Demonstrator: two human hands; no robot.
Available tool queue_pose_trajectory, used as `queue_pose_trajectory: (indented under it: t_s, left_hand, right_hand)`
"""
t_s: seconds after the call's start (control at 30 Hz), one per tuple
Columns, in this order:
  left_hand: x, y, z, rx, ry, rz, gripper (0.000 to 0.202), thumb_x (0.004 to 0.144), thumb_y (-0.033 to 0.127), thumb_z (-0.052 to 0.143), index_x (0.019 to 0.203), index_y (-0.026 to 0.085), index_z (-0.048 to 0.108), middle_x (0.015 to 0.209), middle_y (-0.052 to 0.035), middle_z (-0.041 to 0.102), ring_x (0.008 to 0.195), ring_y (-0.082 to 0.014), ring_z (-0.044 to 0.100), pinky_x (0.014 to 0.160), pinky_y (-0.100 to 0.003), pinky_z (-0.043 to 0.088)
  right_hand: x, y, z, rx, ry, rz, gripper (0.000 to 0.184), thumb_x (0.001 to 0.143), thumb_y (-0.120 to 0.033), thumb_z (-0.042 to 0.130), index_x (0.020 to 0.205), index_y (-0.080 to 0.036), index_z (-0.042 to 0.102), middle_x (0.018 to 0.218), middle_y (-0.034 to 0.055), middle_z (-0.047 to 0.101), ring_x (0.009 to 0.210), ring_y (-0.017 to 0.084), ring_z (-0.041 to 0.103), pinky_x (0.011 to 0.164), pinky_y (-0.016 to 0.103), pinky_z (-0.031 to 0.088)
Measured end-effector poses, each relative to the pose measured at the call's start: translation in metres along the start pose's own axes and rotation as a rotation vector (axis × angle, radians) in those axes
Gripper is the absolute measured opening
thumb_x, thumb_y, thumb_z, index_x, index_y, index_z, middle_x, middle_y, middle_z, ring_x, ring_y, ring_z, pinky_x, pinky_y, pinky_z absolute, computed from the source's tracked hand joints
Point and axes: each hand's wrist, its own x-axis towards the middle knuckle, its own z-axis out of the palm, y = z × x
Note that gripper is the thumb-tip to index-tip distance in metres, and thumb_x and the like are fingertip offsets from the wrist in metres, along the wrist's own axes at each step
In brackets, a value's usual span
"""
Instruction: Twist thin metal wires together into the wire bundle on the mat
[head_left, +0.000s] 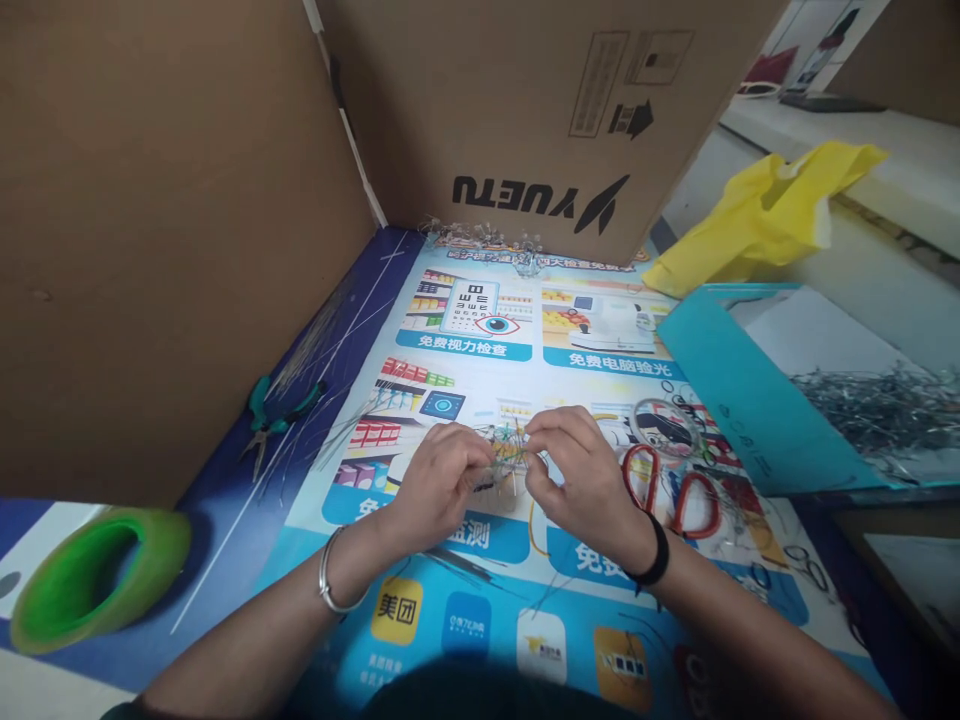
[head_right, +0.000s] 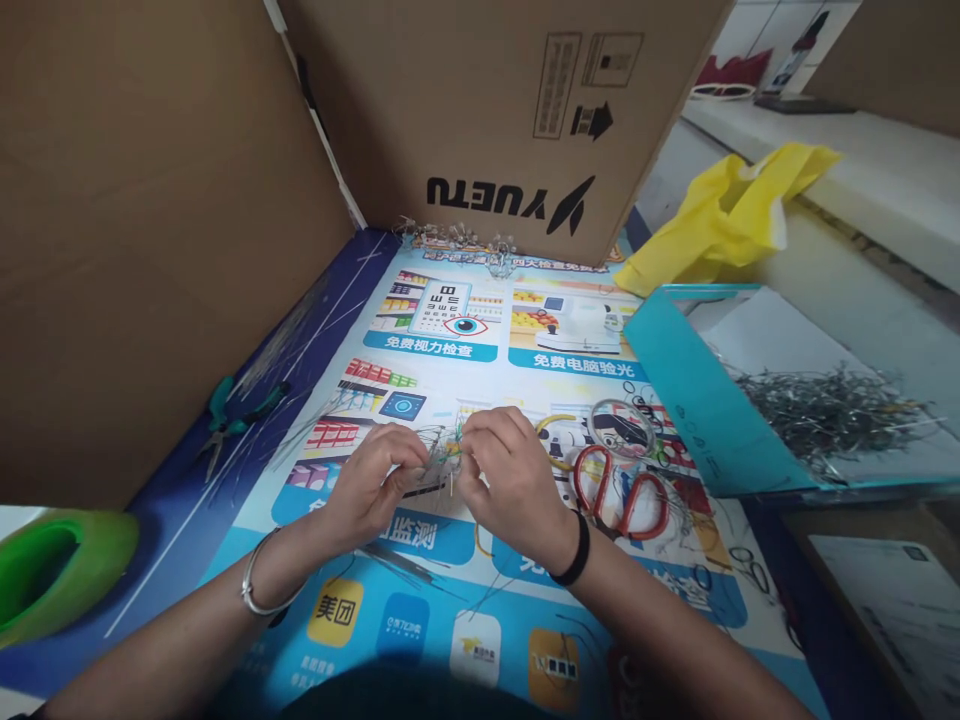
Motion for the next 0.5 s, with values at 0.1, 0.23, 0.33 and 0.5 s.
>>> queue_pose_trajectory:
  t_s: [0.1, 0.23, 0.33, 0.5]
  left_hand:
    - [-0.003, -0.002, 0.003, 0.030, -0.030, 0.097, 0.014, 0.084, 0.006, 0.047, 0.087, 0.019, 0.049, 0.085, -0.0026, 0.065, 0.087, -0.0182, 0.058, 0.079, -0.035, 0.043]
    - [-0.008, -0.002, 0.006, 0.083, -0.026, 0.183, 0.017, 0.081, 0.002, 0.049, 0.087, 0.018, 0.049, 0.085, -0.0030, 0.065, 0.087, -0.0182, 0.058, 0.079, -0.035, 0.043]
    - [-0.011, 0.000, 0.008, 0.107, -0.027, 0.225, 0.017, 0.081, 0.001, 0.047, 0.087, 0.017, 0.049, 0.084, -0.0042, 0.065, 0.086, -0.0177, 0.059, 0.077, -0.034, 0.043]
    - [-0.014, 0.003, 0.010, 0.188, -0.032, 0.295, 0.015, 0.083, 0.003, 0.047, 0.089, 0.015, 0.053, 0.087, -0.0065, 0.067, 0.091, -0.0178, 0.061, 0.078, -0.034, 0.043]
  right_hand:
    - [-0.001, 0.002, 0.001, 0.005, 0.008, 0.000, 0.020, 0.074, -0.001, 0.049, 0.081, -0.019, 0.051, 0.087, 0.0082, 0.058, 0.085, 0.022, 0.053, 0.074, 0.040, 0.047]
    - [-0.004, 0.003, 0.002, -0.006, 0.014, -0.010, 0.020, 0.074, -0.001, 0.050, 0.083, -0.019, 0.052, 0.088, 0.0081, 0.058, 0.085, 0.021, 0.054, 0.074, 0.040, 0.047]
    - [-0.006, 0.002, 0.003, -0.020, 0.027, -0.028, 0.021, 0.074, -0.001, 0.051, 0.085, -0.018, 0.053, 0.089, 0.0079, 0.059, 0.085, 0.021, 0.055, 0.074, 0.039, 0.048]
    - [-0.012, 0.003, 0.007, -0.032, 0.105, -0.079, 0.024, 0.075, 0.000, 0.052, 0.091, -0.018, 0.055, 0.093, 0.0081, 0.058, 0.086, 0.019, 0.056, 0.074, 0.035, 0.051]
